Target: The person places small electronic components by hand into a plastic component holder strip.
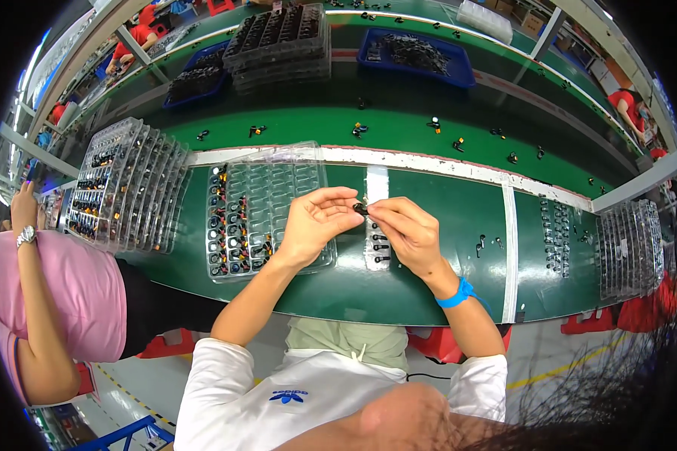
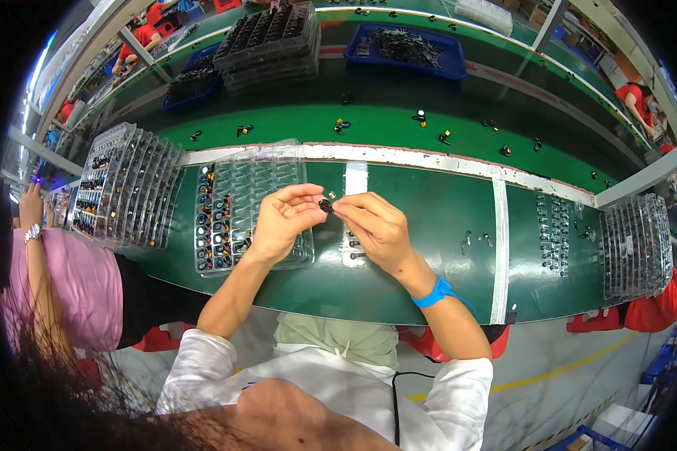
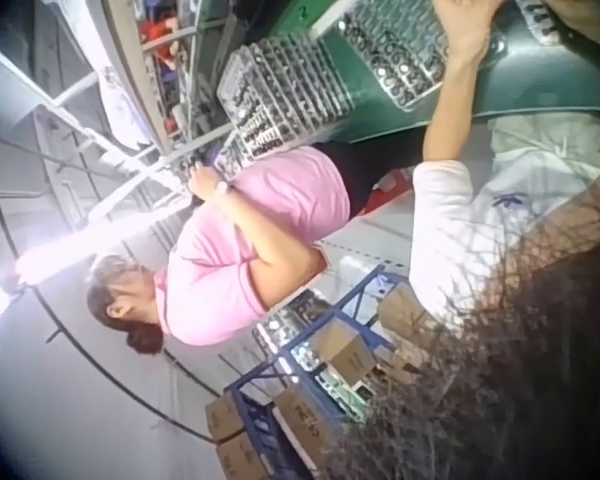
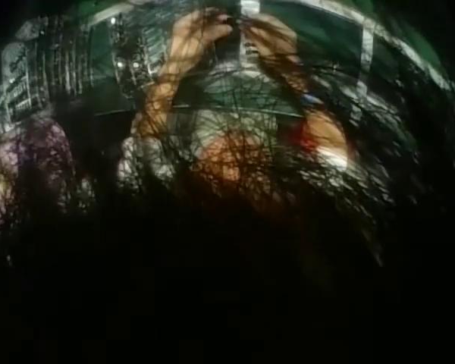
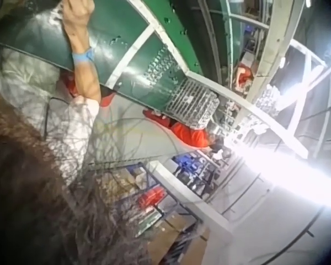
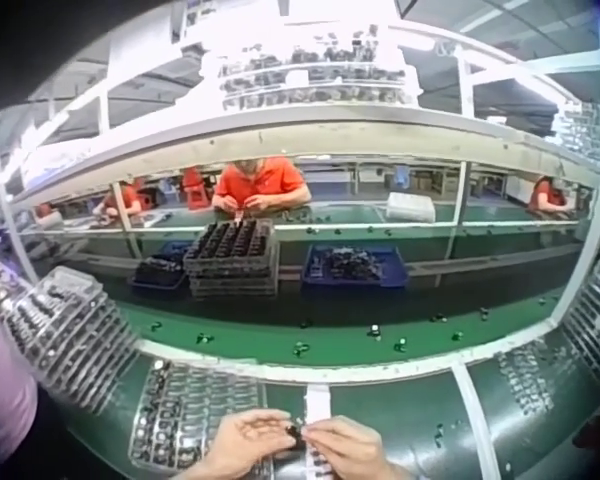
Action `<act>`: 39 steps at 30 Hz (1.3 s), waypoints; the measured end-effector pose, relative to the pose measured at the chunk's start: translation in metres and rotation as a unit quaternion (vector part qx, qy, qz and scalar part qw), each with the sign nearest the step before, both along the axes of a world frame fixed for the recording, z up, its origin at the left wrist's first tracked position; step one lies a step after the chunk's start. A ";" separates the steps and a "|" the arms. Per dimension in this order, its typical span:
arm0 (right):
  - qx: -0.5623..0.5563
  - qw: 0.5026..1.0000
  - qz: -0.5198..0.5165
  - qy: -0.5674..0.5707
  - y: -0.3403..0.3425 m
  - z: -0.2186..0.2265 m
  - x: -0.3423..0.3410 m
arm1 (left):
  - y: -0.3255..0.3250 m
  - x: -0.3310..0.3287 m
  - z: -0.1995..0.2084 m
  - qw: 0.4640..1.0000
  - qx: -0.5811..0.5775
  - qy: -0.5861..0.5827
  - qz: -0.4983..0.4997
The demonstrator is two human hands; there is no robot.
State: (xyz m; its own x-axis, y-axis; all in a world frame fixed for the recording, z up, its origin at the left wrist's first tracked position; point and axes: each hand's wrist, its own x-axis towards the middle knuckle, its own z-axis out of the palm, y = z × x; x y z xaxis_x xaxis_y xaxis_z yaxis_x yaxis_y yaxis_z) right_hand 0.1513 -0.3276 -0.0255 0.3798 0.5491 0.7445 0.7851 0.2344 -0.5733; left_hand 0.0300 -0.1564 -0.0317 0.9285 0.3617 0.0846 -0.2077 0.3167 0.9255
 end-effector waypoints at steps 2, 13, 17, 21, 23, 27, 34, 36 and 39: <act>-0.005 1.000 0.007 0.008 -0.001 0.000 -0.001 | -0.003 -0.003 0.000 1.000 0.018 -0.017 0.013; -0.062 0.981 0.048 0.176 -0.003 -0.002 -0.006 | -0.012 -0.006 -0.005 0.974 0.196 -0.066 0.092; -0.074 0.981 0.045 0.176 -0.005 -0.001 -0.011 | -0.016 -0.007 -0.002 0.942 0.300 -0.085 0.124; -0.070 0.993 0.003 0.096 -0.003 -0.003 -0.015 | -0.020 -0.004 0.000 0.898 0.393 -0.107 0.168; -0.051 0.996 -0.012 0.073 -0.002 -0.006 -0.015 | -0.021 -0.003 0.006 0.896 0.400 -0.106 0.162; -0.083 0.993 -0.004 0.081 -0.001 -0.007 0.007 | 0.007 0.011 0.019 0.939 0.335 0.040 0.071; -0.219 0.970 -0.032 -0.099 -0.012 -0.015 0.035 | 0.109 0.104 0.017 0.869 0.461 0.058 0.171; -0.279 0.950 -0.020 -0.137 -0.014 -0.018 0.037 | 0.105 0.106 0.017 0.808 0.556 0.040 0.192; -0.292 0.939 -0.032 -0.178 -0.020 -0.022 0.038 | 0.067 0.087 0.026 0.819 0.566 0.021 0.093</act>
